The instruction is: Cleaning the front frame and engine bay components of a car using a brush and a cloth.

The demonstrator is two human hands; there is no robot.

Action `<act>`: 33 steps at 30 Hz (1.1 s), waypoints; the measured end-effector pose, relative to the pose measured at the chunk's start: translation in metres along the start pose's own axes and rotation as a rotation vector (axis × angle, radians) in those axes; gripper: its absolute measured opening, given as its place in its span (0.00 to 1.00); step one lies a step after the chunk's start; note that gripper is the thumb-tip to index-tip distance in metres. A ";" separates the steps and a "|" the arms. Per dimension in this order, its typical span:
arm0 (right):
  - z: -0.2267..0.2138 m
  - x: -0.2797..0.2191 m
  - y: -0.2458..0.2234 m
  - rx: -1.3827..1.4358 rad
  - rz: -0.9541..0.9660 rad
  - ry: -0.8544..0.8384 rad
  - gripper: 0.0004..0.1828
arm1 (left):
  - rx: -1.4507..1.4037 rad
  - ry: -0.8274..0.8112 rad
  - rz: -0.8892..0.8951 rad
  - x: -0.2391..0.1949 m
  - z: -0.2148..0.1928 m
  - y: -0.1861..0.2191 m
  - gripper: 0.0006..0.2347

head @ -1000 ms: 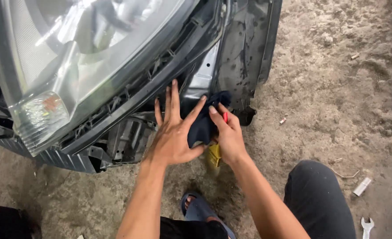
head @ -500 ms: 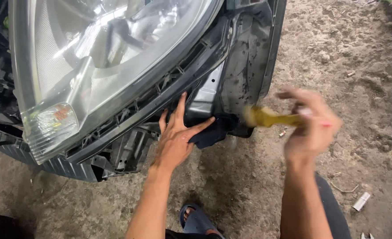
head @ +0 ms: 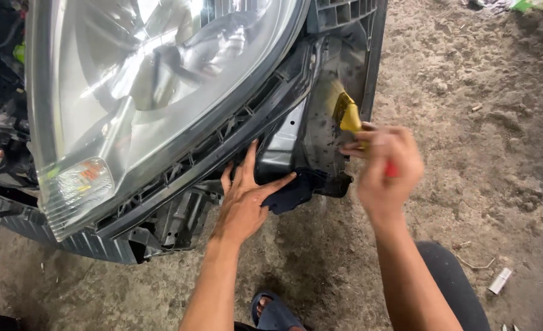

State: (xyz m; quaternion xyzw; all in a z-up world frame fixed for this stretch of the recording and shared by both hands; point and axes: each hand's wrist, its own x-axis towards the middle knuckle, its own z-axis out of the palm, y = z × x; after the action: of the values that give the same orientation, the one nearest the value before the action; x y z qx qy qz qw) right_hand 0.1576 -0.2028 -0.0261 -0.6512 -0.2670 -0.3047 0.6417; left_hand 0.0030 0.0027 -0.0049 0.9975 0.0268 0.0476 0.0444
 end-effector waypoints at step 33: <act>0.014 0.044 -0.029 -0.046 -0.094 0.040 0.14 | 0.003 -0.038 -0.071 0.002 0.003 0.005 0.39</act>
State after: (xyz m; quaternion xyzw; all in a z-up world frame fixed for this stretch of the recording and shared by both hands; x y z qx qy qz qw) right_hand 0.1665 -0.1894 0.0263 -0.6464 -0.2772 -0.3534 0.6168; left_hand 0.0053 -0.0022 -0.0075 0.9967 0.0615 0.0269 0.0448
